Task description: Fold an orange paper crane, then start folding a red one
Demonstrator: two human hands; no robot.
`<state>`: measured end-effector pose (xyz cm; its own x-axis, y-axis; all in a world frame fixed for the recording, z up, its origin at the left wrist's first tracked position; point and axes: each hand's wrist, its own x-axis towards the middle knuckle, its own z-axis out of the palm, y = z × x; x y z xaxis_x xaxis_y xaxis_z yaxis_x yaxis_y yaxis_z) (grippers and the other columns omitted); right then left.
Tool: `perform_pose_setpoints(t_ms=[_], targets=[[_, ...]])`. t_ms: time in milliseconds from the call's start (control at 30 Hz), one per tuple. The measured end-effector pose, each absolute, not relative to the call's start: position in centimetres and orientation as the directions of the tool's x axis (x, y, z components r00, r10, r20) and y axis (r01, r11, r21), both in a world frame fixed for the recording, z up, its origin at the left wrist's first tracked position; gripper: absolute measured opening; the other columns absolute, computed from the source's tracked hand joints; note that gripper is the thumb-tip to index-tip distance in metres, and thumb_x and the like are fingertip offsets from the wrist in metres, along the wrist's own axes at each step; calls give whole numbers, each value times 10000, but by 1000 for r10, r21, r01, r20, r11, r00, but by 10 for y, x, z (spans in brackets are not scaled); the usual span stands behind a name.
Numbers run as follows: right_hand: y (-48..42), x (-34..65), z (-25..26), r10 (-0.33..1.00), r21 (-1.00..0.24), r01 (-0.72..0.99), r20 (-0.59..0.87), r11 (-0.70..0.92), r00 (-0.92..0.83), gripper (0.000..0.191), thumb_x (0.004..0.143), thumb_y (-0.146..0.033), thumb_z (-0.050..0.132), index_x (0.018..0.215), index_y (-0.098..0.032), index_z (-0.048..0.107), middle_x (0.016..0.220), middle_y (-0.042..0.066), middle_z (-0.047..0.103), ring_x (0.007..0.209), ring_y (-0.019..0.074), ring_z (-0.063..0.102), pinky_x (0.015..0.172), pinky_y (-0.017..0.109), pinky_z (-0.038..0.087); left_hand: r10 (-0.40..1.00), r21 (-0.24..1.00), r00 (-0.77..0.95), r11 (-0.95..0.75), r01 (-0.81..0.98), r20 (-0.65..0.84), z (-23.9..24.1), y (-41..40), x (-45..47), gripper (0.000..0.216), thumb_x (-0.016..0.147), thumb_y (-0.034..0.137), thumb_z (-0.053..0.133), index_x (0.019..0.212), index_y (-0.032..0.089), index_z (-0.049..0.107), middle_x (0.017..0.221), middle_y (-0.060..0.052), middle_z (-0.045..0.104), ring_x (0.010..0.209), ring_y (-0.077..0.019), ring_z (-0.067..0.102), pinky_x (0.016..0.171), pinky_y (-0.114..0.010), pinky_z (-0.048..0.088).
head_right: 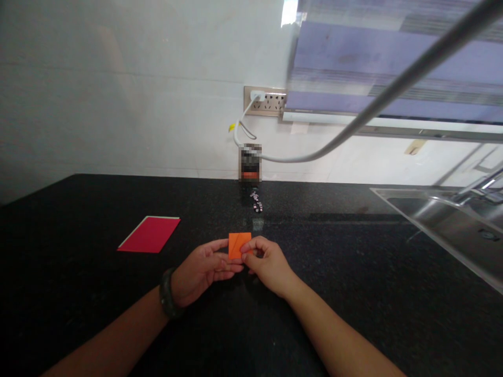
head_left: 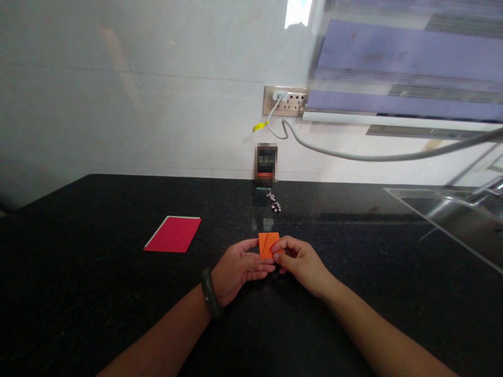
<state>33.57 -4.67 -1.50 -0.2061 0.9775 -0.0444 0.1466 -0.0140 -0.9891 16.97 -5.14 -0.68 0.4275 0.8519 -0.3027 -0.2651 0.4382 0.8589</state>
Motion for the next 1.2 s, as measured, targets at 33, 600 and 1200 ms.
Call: perform_pose_setpoints(t_ms=[33,600,1200], targets=[[-47,336,-15,979,-989,149,-39,-9,-200,131,669,-253,595,751,-154,567,687,-12,537,511,66,482,455,195,432,856,865,417,432,-255,-305,-7,-51,170,423,670,155,622,1081,123,528,864,-113,680,747,-157,650,626,-212,480],[-46,334,-16,971,-999,-23,40,36,-234,298,677,-267,617,934,-212,475,625,-55,476,505,80,463,477,211,394,913,953,287,302,2,-290,-2,-52,175,149,653,132,608,798,109,632,640,-56,679,578,-132,624,556,-219,455],[-54,342,-2,823,-817,323,288,477,-489,126,698,-142,615,805,-208,619,1034,49,467,952,168,492,792,301,440,953,970,186,241,13,-239,-8,-47,172,327,698,225,582,992,126,479,542,7,612,445,-108,570,450,-198,434]])
